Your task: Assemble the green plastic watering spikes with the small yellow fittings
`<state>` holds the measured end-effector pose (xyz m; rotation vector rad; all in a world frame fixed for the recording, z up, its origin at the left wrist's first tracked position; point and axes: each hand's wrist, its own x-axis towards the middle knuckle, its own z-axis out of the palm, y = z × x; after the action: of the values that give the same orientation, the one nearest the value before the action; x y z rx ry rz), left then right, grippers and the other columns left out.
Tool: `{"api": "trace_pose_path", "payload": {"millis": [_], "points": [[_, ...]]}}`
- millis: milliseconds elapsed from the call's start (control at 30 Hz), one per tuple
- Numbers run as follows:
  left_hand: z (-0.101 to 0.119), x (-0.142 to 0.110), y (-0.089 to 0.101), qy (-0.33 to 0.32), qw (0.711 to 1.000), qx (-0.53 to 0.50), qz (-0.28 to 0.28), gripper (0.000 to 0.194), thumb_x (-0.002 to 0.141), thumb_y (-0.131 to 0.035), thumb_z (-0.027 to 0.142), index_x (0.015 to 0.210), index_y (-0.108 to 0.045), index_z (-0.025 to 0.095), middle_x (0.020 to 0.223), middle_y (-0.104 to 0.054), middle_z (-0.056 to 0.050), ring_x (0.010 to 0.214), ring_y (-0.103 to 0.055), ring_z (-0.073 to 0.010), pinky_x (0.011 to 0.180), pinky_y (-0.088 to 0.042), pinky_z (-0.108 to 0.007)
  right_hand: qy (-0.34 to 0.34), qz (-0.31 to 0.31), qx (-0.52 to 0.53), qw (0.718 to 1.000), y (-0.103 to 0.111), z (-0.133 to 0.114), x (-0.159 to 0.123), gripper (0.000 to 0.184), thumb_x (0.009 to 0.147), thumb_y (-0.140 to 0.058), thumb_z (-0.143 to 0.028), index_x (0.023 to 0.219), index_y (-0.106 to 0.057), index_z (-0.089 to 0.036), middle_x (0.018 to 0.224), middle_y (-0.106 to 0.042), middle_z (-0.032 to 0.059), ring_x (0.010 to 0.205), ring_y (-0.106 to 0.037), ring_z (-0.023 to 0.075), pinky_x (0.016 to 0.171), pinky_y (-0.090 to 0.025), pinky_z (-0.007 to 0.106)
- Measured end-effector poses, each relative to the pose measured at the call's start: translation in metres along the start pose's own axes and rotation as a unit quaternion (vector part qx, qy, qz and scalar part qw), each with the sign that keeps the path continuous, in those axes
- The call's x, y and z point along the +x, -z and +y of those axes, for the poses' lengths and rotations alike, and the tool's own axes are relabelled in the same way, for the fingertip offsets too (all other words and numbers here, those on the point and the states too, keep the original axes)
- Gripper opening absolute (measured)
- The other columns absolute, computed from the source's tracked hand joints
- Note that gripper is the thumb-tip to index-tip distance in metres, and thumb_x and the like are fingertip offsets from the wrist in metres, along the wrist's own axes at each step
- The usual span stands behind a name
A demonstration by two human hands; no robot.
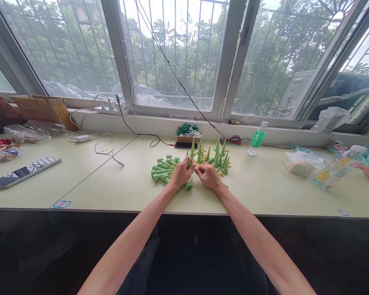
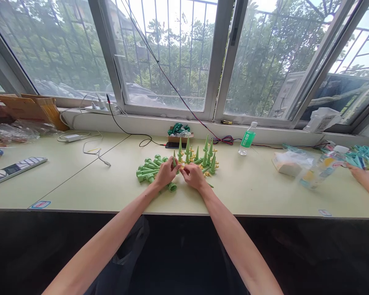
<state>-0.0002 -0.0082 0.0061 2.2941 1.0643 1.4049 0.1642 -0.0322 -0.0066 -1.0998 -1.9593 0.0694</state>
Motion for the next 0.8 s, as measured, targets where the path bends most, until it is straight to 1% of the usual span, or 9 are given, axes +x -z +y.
{"api": "trace_pose_path", "payload": {"millis": [167,300,367,533,700,800], "points": [[-0.0020,0.0003,-0.0004,-0.003,1.000,0.001,0.000,0.010,0.091,-0.054,0.028,0.085,-0.051,0.020,0.062,-0.055,0.004,0.049,-0.045,-0.0107,0.054,-0.036,-0.023,-0.004,0.008,0.006,1.000,-0.0023,0.0013,0.0007,0.032,0.090,-0.057,-0.030,0.061,-0.051,-0.020,0.060,-0.055,0.0011,0.064,-0.048,0.0158,0.063,-0.035,0.027],[-0.0010,0.0008,0.0008,-0.007,1.000,0.006,-0.005,0.012,0.095,-0.047,0.028,0.087,-0.051,0.020,0.069,-0.061,0.001,0.051,-0.050,-0.0117,0.057,-0.038,-0.024,-0.012,0.018,0.035,0.999,-0.0036,-0.0002,0.0023,0.015,0.089,-0.061,-0.029,0.077,-0.062,-0.020,0.071,-0.062,0.0024,0.070,-0.053,0.0164,0.068,-0.040,0.027],[0.0000,0.0010,0.0013,-0.009,1.000,0.008,-0.012,0.013,0.096,-0.045,0.028,0.088,-0.051,0.020,0.072,-0.064,0.000,0.053,-0.052,-0.0125,0.058,-0.039,-0.024,-0.017,0.022,0.046,0.999,-0.0041,-0.0004,0.0028,0.008,0.087,-0.063,-0.027,0.085,-0.064,-0.019,0.075,-0.063,0.0028,0.071,-0.055,0.0165,0.069,-0.041,0.027],[-0.0003,0.0009,0.0012,-0.010,1.000,0.018,-0.009,0.014,0.097,-0.044,0.028,0.090,-0.052,0.020,0.071,-0.064,-0.001,0.054,-0.055,-0.0139,0.057,-0.039,-0.025,-0.024,0.021,0.047,0.998,-0.0054,0.0015,0.0024,0.012,0.086,-0.065,-0.025,0.096,-0.063,-0.018,0.079,-0.064,0.0036,0.074,-0.058,0.0169,0.070,-0.043,0.028],[-0.0010,0.0003,0.0008,-0.001,1.000,0.023,-0.020,0.015,0.097,-0.041,0.030,0.091,-0.052,0.019,0.069,-0.062,-0.001,0.054,-0.054,-0.0142,0.058,-0.039,-0.025,-0.017,0.005,0.043,0.999,-0.0060,0.0036,0.0021,0.013,0.085,-0.066,-0.020,0.097,-0.064,-0.019,0.081,-0.065,0.0030,0.075,-0.059,0.0164,0.071,-0.044,0.027],[-0.0004,0.0002,0.0009,0.007,0.999,0.026,-0.025,0.016,0.097,-0.041,0.030,0.092,-0.052,0.019,0.069,-0.062,0.000,0.054,-0.054,-0.0141,0.058,-0.039,-0.025,-0.010,0.001,0.036,0.999,-0.0061,0.0043,0.0022,0.019,0.083,-0.067,-0.016,0.101,-0.065,-0.020,0.080,-0.064,0.0021,0.075,-0.059,0.0162,0.070,-0.044,0.026]]}}
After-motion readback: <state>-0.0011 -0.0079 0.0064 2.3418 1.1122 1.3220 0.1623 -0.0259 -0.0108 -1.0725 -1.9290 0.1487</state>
